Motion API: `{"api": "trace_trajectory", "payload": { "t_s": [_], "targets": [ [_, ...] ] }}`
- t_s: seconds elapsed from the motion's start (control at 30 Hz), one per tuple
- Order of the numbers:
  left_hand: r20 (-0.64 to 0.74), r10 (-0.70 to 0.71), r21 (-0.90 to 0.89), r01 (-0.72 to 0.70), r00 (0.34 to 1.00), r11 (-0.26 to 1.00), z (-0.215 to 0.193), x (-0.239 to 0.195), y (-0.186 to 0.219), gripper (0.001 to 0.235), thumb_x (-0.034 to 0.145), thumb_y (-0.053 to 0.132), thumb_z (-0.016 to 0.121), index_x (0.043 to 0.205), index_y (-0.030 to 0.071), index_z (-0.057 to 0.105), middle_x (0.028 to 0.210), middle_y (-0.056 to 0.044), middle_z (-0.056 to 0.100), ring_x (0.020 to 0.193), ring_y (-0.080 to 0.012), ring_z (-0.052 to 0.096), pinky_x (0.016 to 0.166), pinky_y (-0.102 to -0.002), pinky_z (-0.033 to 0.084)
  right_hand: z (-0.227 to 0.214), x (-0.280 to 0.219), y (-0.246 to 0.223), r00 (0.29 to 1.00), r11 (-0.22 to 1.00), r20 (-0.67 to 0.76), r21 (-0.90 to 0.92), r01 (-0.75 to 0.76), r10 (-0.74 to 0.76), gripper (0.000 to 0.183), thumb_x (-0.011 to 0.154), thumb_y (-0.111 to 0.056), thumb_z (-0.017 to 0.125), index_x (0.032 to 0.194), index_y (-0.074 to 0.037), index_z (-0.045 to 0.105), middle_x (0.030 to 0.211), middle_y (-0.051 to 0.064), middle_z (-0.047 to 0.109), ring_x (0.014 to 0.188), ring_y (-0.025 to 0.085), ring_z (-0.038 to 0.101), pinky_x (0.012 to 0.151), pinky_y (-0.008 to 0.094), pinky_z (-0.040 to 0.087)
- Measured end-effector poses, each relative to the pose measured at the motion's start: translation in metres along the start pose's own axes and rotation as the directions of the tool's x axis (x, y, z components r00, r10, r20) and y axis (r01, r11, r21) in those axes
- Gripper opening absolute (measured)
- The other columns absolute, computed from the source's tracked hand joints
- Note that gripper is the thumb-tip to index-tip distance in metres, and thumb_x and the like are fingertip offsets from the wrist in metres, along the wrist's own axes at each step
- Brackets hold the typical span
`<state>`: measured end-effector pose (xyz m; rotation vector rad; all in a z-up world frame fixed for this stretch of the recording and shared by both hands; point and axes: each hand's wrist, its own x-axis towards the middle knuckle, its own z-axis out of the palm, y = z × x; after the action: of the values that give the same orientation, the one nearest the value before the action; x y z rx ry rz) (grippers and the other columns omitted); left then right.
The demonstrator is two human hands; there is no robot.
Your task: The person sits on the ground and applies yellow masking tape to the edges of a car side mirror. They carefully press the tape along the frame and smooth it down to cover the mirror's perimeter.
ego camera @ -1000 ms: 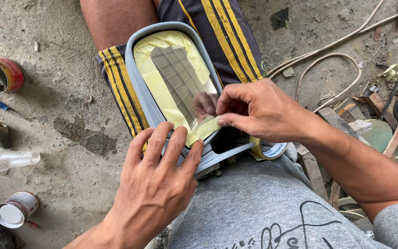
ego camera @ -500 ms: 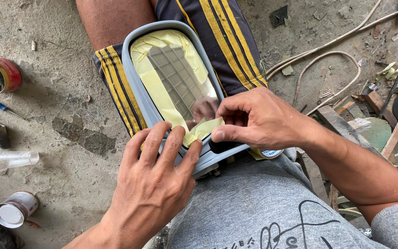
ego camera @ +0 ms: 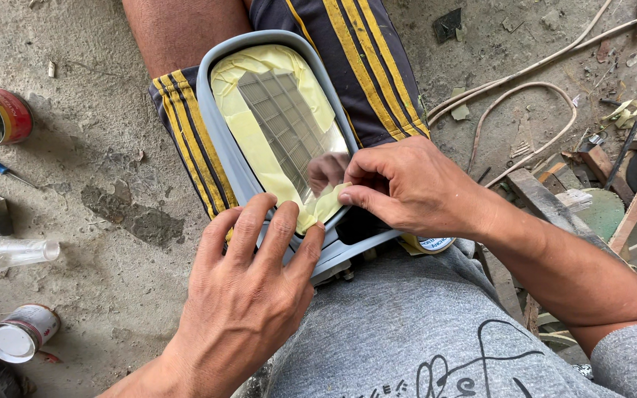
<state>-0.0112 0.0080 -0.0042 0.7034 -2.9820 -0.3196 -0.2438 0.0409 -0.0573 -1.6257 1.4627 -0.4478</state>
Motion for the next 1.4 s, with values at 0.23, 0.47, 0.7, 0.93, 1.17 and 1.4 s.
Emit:
{"api": "trace_trajectory", "payload": {
  "t_s": [0.23,0.47,0.7,0.93,1.17,1.4],
  "targets": [
    [0.006,-0.001,-0.003,0.001,1.0,1.0,0.001,-0.001,0.0,0.043,0.07,0.025,0.066,0.112,0.016,0.063,0.118,-0.009,0.058,0.115,-0.0287,0.054,0.093,-0.043,0.044,0.003,0.0,0.0,0.999,0.999,-0.027,-0.025,0.035,-0.036,0.015,0.088,-0.025,0.071,0.079,-0.013,0.065,0.063,-0.002,0.065,0.05,0.016,0.056,0.052,0.032,0.041],
    [0.017,-0.001,-0.012,0.001,1.0,1.0,0.001,0.0,0.0,0.043,0.07,0.026,0.065,0.112,0.015,0.062,0.118,-0.01,0.056,0.117,-0.0294,0.053,0.092,-0.043,0.043,0.009,-0.001,0.009,0.992,0.993,-0.085,-0.076,0.088,-0.094,0.017,0.085,-0.025,0.075,0.079,-0.012,0.067,0.07,0.001,0.068,0.059,0.018,0.062,0.057,0.032,0.045],
    [0.008,-0.012,-0.024,0.012,1.0,1.0,0.002,-0.002,0.0,0.043,0.071,0.026,0.064,0.113,0.016,0.062,0.119,-0.01,0.056,0.118,-0.0294,0.053,0.092,-0.044,0.043,0.004,0.0,0.006,0.989,0.999,-0.149,-0.052,0.015,-0.022,0.022,0.08,-0.028,0.081,0.074,-0.014,0.066,0.067,-0.003,0.069,0.056,0.012,0.061,0.055,0.028,0.044],
    [0.045,-0.013,-0.03,0.015,0.999,0.999,0.004,-0.004,0.0,0.056,0.065,0.037,0.072,0.117,0.018,0.06,0.122,-0.009,0.054,0.119,-0.0305,0.05,0.093,-0.045,0.042,0.002,-0.005,0.009,0.972,0.999,-0.232,-0.02,-0.039,0.034,0.024,0.079,-0.024,0.085,0.074,-0.012,0.064,0.066,-0.002,0.065,0.054,0.009,0.054,0.052,0.026,0.041],
    [0.004,-0.031,-0.067,0.031,1.0,0.997,0.003,-0.003,-0.001,0.049,0.067,0.03,0.069,0.114,0.017,0.061,0.119,-0.009,0.055,0.116,-0.0299,0.052,0.09,-0.044,0.043,0.013,-0.02,0.011,0.869,0.887,-0.187,-0.167,0.431,-0.458,0.017,0.09,-0.007,0.068,0.107,-0.006,0.069,0.103,0.01,0.069,0.09,0.026,0.063,0.086,0.038,0.054],
    [-0.021,-0.042,-0.084,0.04,0.999,0.996,0.005,-0.004,0.0,0.044,0.072,0.025,0.065,0.115,0.017,0.062,0.12,-0.008,0.055,0.117,-0.0292,0.051,0.091,-0.044,0.043,0.011,-0.025,0.016,0.83,0.821,-0.156,-0.325,0.469,-0.536,0.024,0.093,-0.005,0.059,0.114,-0.01,0.068,0.112,0.008,0.066,0.092,0.03,0.057,0.09,0.04,0.049]
  ]
}}
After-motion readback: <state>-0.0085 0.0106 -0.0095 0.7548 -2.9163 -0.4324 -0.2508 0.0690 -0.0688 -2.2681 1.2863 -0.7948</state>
